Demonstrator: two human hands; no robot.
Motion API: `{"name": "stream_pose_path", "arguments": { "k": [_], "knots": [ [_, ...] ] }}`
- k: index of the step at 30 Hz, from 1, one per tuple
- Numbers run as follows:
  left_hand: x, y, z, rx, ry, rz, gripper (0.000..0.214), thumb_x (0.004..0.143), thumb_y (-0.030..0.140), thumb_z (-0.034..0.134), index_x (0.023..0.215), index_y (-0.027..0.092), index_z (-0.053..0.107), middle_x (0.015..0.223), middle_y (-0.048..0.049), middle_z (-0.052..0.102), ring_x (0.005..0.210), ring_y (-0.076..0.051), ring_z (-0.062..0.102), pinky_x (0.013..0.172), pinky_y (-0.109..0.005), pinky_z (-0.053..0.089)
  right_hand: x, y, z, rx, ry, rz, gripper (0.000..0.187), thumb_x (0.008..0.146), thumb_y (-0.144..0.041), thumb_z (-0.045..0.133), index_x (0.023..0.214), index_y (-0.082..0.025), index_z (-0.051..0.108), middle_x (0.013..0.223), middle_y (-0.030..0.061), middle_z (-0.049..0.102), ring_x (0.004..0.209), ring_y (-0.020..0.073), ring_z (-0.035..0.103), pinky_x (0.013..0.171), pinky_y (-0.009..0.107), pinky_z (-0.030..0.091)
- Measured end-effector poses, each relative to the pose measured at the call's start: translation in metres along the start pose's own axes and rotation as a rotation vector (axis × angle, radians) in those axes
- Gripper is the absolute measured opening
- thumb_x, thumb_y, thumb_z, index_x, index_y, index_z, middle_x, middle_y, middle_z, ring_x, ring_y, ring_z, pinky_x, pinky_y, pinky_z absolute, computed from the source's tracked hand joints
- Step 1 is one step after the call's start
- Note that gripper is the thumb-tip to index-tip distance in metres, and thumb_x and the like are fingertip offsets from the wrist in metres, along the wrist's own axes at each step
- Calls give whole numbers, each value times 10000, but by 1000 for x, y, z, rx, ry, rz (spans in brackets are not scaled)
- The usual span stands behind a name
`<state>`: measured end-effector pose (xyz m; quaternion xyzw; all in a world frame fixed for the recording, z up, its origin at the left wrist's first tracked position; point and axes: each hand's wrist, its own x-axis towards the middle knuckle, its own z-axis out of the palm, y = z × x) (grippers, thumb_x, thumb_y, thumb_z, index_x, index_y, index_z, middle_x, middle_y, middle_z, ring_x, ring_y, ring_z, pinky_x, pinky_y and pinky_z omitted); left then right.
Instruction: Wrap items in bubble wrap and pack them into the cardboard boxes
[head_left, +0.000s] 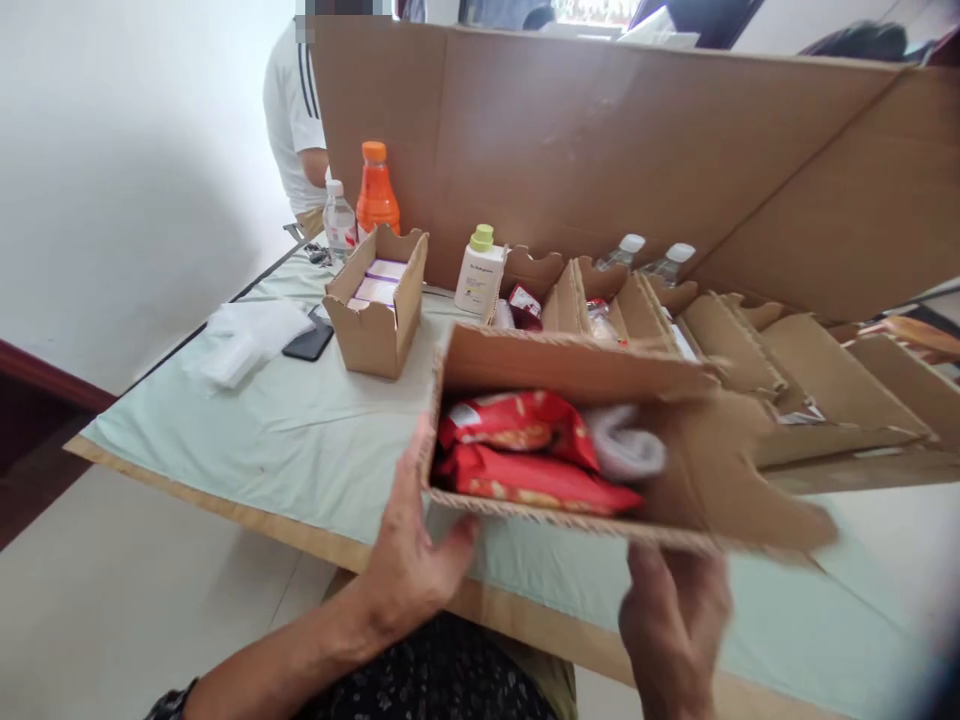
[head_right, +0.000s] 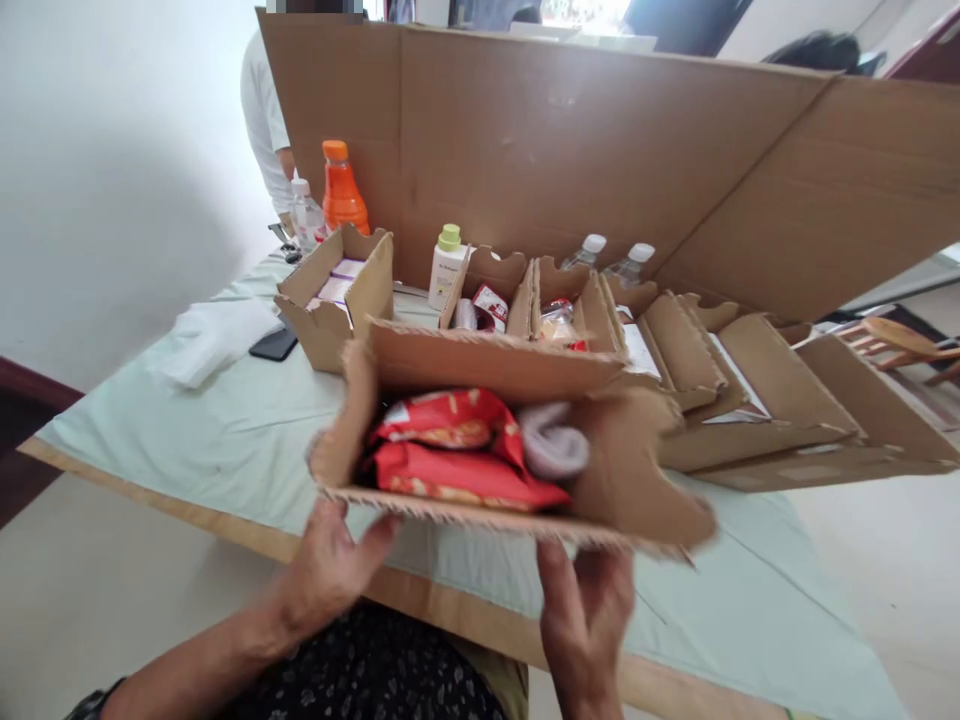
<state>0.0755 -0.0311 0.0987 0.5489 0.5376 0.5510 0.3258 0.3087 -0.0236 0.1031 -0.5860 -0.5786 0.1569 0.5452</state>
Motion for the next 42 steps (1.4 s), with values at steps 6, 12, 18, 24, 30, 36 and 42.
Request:
{"name": "stream_pose_path", "arguments": {
  "k": [6, 12, 18, 24, 30, 36, 42],
  "knots": [
    [-18, -26, -13, -9, 41, -174, 649, 868, 369, 718, 1456, 195, 506, 1407, -152, 624, 1445, -376, 482, 1233, -569, 369, -20, 1, 8, -43, -218, 4, 598, 965, -493, 579, 1483, -210, 482, 1336, 156, 642, 1336, 378, 543, 1106, 530, 440],
    [4, -27, -32, -22, 177, -139, 661, 886, 374, 718, 1463, 206, 442, 1515, -151, 524, 1488, -330, 425, 1266, -561, 287, 33, -5, 60, 62, -311, -88, 661, 960, -571, 552, 1501, -213, 428, 1406, 168, 585, 1332, 341, 537, 1139, 538, 427],
    [-14, -38, -28, -25, 256, -205, 719, 916, 368, 674, 1535, 252, 328, 1521, -145, 486, 1439, -308, 475, 1246, -555, 318, 58, 11, 115, 83, -481, -86, 792, 888, -639, 621, 1509, -198, 404, 1470, 189, 557, 1327, 365, 545, 1118, 562, 444],
    [-39, -45, -18, 62, 231, -233, 857, 931, 351, 646, 1630, 279, 155, 1636, -172, 321, 1473, -341, 443, 1230, -563, 353, 84, 8, 170, 28, -520, -181, 756, 1017, -614, 375, 1628, -189, 240, 1682, 171, 311, 1549, 326, 310, 1243, 590, 278],
    [-47, -57, -4, 49, 132, -200, 881, 957, 281, 598, 1656, 328, 65, 1727, -134, 153, 1545, -354, 344, 1199, -568, 415, 54, 28, 185, 69, -509, -183, 637, 1051, -578, 298, 1590, -243, 352, 1638, 122, 414, 1530, 279, 362, 1241, 558, 305],
    [-27, -59, 5, 81, 104, -119, 884, 935, 214, 592, 1654, 339, 92, 1741, -128, 120, 1563, -376, 298, 1185, -576, 430, 34, 59, 187, 81, -564, -82, 534, 992, -452, 459, 1461, -205, 526, 1483, 159, 587, 1373, 323, 542, 1127, 560, 425],
    [42, -75, 20, 115, 104, -65, 953, 844, 197, 656, 1647, 252, 146, 1729, -162, 172, 1592, -362, 211, 1220, -584, 363, 42, 63, 186, 137, -455, -18, 324, 980, -379, 461, 1152, -219, 685, 1243, 139, 704, 1175, 273, 649, 1031, 461, 505]
  ]
}}
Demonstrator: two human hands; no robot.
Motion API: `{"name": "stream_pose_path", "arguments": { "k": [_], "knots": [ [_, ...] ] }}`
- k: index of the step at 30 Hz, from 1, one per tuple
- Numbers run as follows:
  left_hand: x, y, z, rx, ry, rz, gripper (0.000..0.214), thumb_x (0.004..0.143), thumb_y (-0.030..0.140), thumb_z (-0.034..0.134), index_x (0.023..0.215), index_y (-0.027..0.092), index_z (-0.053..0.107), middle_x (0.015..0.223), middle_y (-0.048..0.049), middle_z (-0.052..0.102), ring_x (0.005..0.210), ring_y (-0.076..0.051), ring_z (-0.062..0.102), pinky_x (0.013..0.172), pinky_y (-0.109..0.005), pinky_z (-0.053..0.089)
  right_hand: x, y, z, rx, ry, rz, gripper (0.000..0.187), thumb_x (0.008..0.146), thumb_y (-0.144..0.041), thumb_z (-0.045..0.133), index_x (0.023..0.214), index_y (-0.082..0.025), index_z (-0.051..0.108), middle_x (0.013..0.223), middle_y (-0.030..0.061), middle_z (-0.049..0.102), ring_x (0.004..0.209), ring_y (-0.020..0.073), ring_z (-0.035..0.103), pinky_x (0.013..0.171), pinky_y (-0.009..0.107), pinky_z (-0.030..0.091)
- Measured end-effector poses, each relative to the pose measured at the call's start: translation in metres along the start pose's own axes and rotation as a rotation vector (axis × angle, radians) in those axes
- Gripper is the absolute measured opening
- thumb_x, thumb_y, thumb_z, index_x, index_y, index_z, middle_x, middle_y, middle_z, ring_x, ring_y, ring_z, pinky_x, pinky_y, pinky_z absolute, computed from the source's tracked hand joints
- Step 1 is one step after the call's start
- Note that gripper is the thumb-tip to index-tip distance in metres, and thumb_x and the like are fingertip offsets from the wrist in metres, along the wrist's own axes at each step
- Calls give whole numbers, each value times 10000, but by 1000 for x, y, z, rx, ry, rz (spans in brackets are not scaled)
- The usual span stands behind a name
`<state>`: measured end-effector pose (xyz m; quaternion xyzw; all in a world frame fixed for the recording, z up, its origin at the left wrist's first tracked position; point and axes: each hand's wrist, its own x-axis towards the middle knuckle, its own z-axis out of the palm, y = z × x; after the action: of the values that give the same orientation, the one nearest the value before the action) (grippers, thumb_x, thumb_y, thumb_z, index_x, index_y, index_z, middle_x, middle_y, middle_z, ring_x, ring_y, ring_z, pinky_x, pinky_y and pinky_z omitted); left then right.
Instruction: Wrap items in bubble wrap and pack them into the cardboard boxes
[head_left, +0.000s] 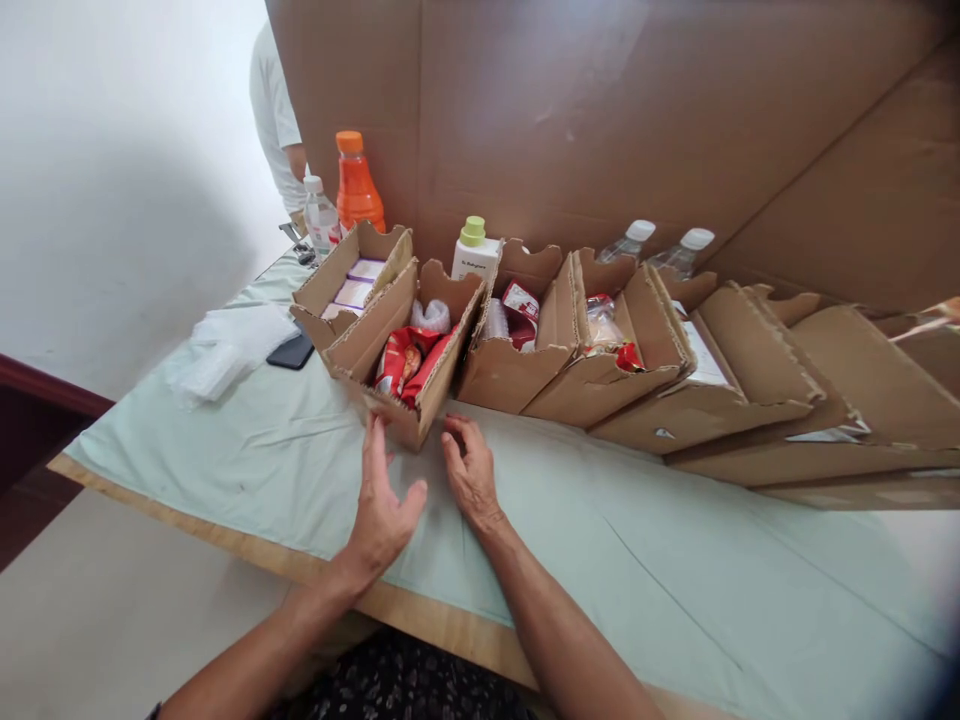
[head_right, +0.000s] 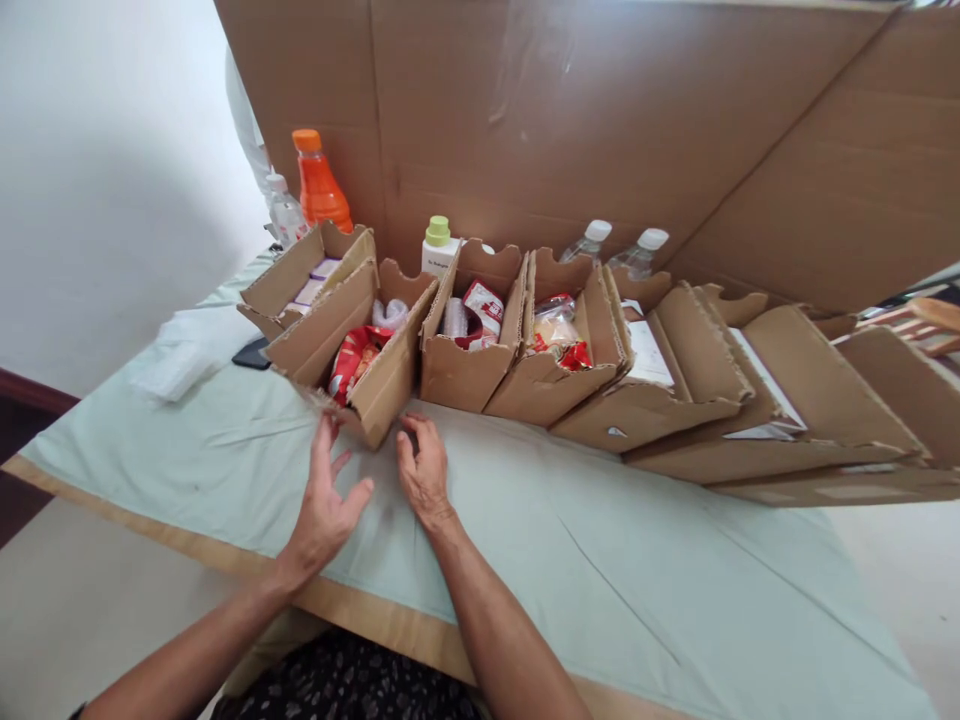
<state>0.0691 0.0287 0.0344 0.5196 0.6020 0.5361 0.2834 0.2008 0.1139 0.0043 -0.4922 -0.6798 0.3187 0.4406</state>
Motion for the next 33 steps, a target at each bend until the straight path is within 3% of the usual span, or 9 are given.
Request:
{"name": "stream_pose_path", "arguments": {
  "k": [5, 9, 13, 17, 19, 23, 25, 28, 33],
  "knots": [
    [54, -6, 33, -8, -126, 22, 947, 816, 219, 633, 1638, 135, 169, 1721, -217, 183, 1586, -362, 240, 1258, -574, 300, 3, 4, -1, 34, 22, 22, 280, 960, -335, 473, 1069, -208, 697, 1082, 111, 751, 1031, 255, 695, 951, 421, 539],
    [61, -11, 36, 94, -215, 12, 784, 826, 232, 614, 1564, 132, 370, 1642, -213, 383, 1537, -346, 362, 1260, -551, 308, 3, 8, 1, 47, 24, 3, 269, 917, -275, 476, 1039, -211, 708, 1092, 99, 760, 1055, 249, 695, 976, 415, 527],
    [71, -7, -10, 313, 41, 211, 648, 857, 255, 618, 1486, 190, 481, 1621, -181, 418, 1527, -337, 375, 1265, -537, 295, 3, 12, 3, 50, 26, -13, 247, 908, -275, 506, 1011, -219, 724, 1095, 95, 764, 1075, 251, 693, 994, 421, 506],
    [124, 16, -73, 581, 313, 405, 692, 844, 265, 637, 1506, 187, 453, 1683, -186, 292, 1569, -370, 266, 1276, -573, 213, 4, 15, 5, 42, 26, -28, 235, 892, -267, 519, 980, -232, 734, 1098, 91, 766, 1078, 255, 694, 995, 428, 494],
    [157, 29, -91, 698, 309, 430, 625, 817, 288, 660, 1424, 186, 552, 1678, -174, 317, 1584, -401, 205, 1268, -603, 198, 4, 16, 6, 34, 25, -38, 231, 888, -265, 520, 968, -235, 734, 1097, 88, 768, 1077, 252, 695, 994, 422, 494],
    [197, 47, -107, 895, 66, 442, 284, 770, 240, 647, 1033, 198, 748, 1491, -149, 582, 1521, -440, 338, 1226, -695, 192, 4, 18, 7, 13, 34, -52, 230, 885, -259, 516, 951, -237, 735, 1097, 85, 770, 1071, 245, 699, 987, 412, 500],
    [200, 53, -114, 971, -28, 472, 173, 781, 187, 603, 861, 218, 753, 1180, -120, 752, 1448, -427, 451, 1206, -766, 106, 4, 19, 8, 7, 41, -57, 231, 879, -255, 514, 944, -235, 735, 1098, 87, 770, 1075, 248, 699, 990, 416, 499],
    [180, 62, -128, 1031, -88, 572, 197, 793, 140, 564, 697, 232, 709, 762, -73, 742, 1312, -406, 580, 1187, -811, 17, 5, 19, 8, 12, 44, -60, 232, 867, -248, 514, 933, -235, 736, 1097, 89, 769, 1087, 252, 693, 1003, 424, 491],
    [98, 97, -111, 1042, -125, 774, 195, 816, 138, 585, 663, 226, 667, 675, -37, 701, 1076, -350, 693, 1197, -794, 142, 6, 17, 6, 55, 19, -51, 219, 847, -266, 542, 920, -235, 746, 1122, 103, 758, 1086, 272, 685, 997, 450, 496]
  ]
}}
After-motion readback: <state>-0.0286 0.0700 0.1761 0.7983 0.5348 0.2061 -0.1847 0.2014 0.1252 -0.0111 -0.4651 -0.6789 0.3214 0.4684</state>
